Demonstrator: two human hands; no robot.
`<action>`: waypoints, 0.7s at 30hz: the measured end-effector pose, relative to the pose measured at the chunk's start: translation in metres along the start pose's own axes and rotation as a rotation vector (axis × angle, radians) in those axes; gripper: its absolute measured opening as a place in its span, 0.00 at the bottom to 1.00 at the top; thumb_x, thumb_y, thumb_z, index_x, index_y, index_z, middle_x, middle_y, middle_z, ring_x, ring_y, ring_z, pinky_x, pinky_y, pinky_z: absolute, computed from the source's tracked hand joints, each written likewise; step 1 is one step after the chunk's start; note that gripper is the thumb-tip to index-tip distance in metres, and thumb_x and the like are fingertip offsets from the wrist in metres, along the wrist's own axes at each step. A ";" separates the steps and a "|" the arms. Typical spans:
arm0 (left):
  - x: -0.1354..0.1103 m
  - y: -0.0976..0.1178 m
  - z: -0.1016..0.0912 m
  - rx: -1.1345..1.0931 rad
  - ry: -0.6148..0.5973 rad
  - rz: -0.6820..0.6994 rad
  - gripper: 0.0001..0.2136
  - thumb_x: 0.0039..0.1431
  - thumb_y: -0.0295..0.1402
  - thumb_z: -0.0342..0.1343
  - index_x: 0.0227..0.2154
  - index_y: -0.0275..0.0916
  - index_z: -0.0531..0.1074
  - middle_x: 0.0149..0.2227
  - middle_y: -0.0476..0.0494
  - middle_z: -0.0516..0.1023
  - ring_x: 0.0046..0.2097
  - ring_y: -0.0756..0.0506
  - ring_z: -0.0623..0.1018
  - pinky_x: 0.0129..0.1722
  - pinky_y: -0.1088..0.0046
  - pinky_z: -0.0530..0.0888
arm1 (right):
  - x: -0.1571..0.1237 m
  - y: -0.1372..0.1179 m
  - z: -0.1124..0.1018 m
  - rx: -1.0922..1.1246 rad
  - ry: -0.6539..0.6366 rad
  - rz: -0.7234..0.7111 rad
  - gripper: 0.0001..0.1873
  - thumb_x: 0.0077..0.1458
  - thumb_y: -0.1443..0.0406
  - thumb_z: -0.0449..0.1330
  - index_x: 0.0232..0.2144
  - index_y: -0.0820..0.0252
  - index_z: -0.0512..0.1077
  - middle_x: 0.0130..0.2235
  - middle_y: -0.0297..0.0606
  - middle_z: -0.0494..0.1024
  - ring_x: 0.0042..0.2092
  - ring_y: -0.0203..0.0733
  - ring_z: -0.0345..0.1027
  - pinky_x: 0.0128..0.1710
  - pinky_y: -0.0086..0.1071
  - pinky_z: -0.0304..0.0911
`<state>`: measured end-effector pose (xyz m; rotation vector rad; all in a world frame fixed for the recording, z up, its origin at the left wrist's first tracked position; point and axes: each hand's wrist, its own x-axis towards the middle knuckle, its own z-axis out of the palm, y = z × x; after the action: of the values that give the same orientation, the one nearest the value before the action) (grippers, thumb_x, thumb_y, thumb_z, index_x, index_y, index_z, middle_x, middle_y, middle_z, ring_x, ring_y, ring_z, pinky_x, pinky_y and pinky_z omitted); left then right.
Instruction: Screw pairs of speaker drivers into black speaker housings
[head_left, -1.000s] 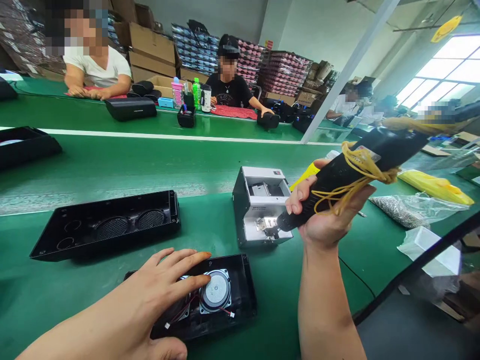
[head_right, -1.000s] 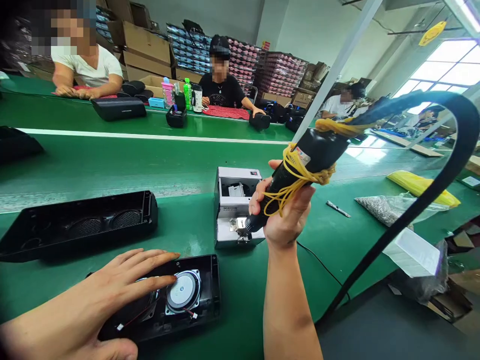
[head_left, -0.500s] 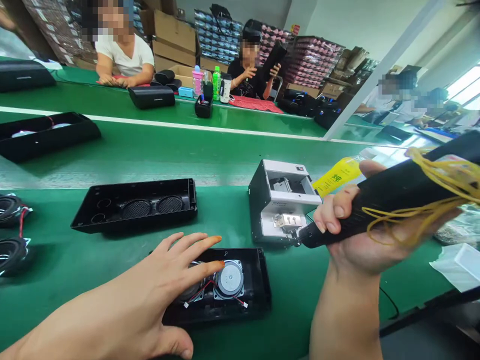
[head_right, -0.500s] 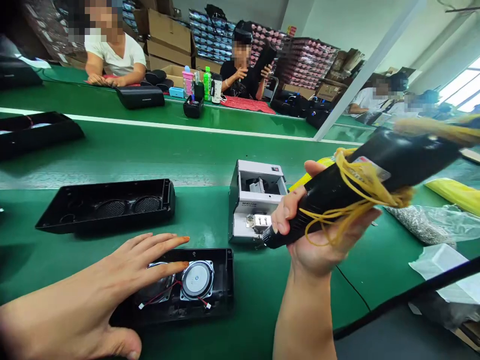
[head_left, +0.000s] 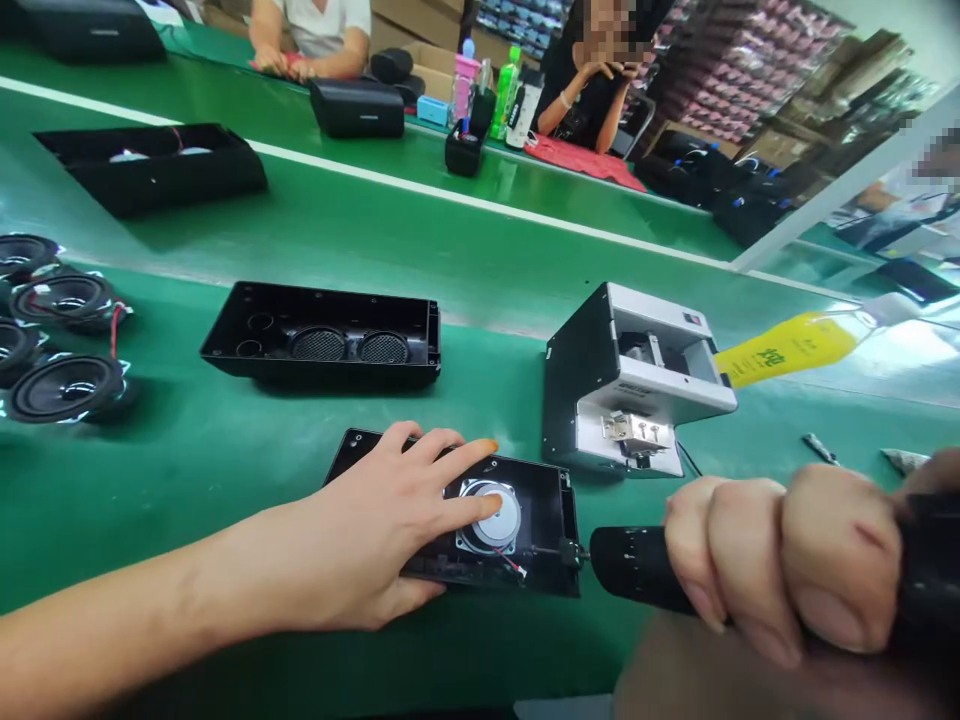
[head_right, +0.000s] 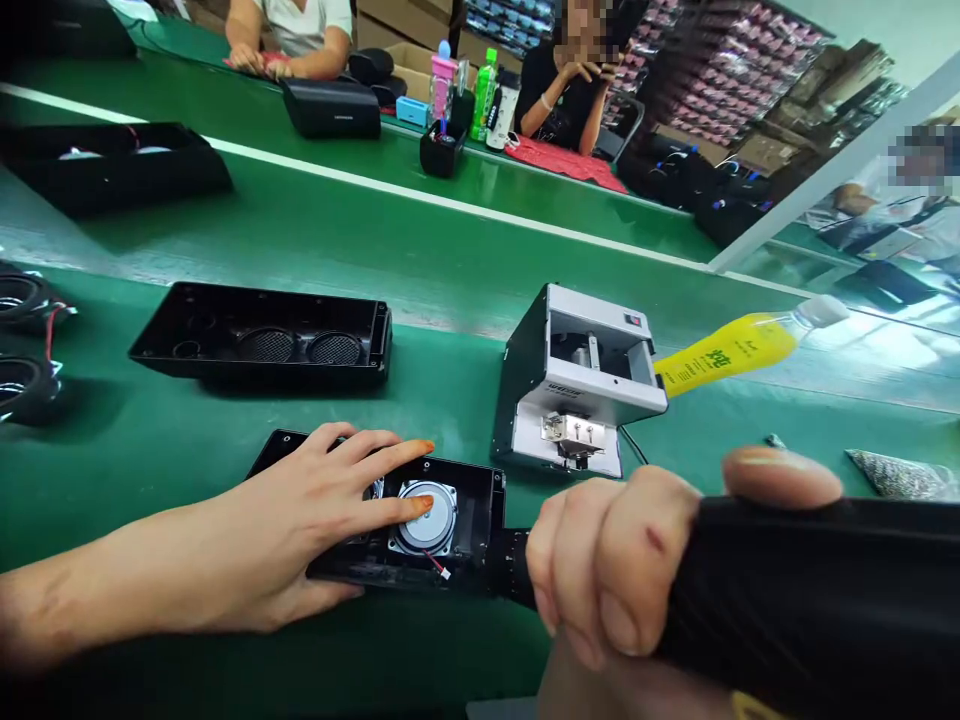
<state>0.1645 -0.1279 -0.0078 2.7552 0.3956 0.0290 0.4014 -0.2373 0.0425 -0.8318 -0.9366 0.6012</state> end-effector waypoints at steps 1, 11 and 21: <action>0.000 0.000 0.000 0.003 0.006 0.005 0.36 0.56 0.35 0.69 0.67 0.53 0.66 0.77 0.38 0.56 0.70 0.25 0.67 0.63 0.35 0.67 | -0.002 0.004 0.001 0.009 -0.010 0.006 0.21 0.55 0.59 0.80 0.48 0.40 0.80 0.19 0.14 0.69 0.08 0.24 0.43 0.07 0.24 0.55; 0.000 0.000 0.002 0.023 0.033 0.015 0.34 0.56 0.37 0.68 0.66 0.52 0.67 0.76 0.37 0.57 0.65 0.26 0.70 0.58 0.40 0.68 | -0.017 0.027 -0.007 0.039 -0.131 0.006 0.26 0.57 0.51 0.79 0.54 0.43 0.77 0.21 0.17 0.68 0.09 0.25 0.44 0.08 0.26 0.54; 0.002 0.000 0.001 0.025 0.026 0.013 0.34 0.55 0.37 0.68 0.65 0.52 0.67 0.75 0.37 0.58 0.63 0.27 0.70 0.57 0.41 0.69 | -0.017 0.034 -0.004 0.011 -0.155 -0.032 0.14 0.71 0.57 0.66 0.57 0.46 0.76 0.21 0.19 0.66 0.10 0.28 0.48 0.10 0.26 0.57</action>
<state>0.1663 -0.1275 -0.0091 2.7841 0.3881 0.0638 0.3936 -0.2327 0.0049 -0.7666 -1.0846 0.6490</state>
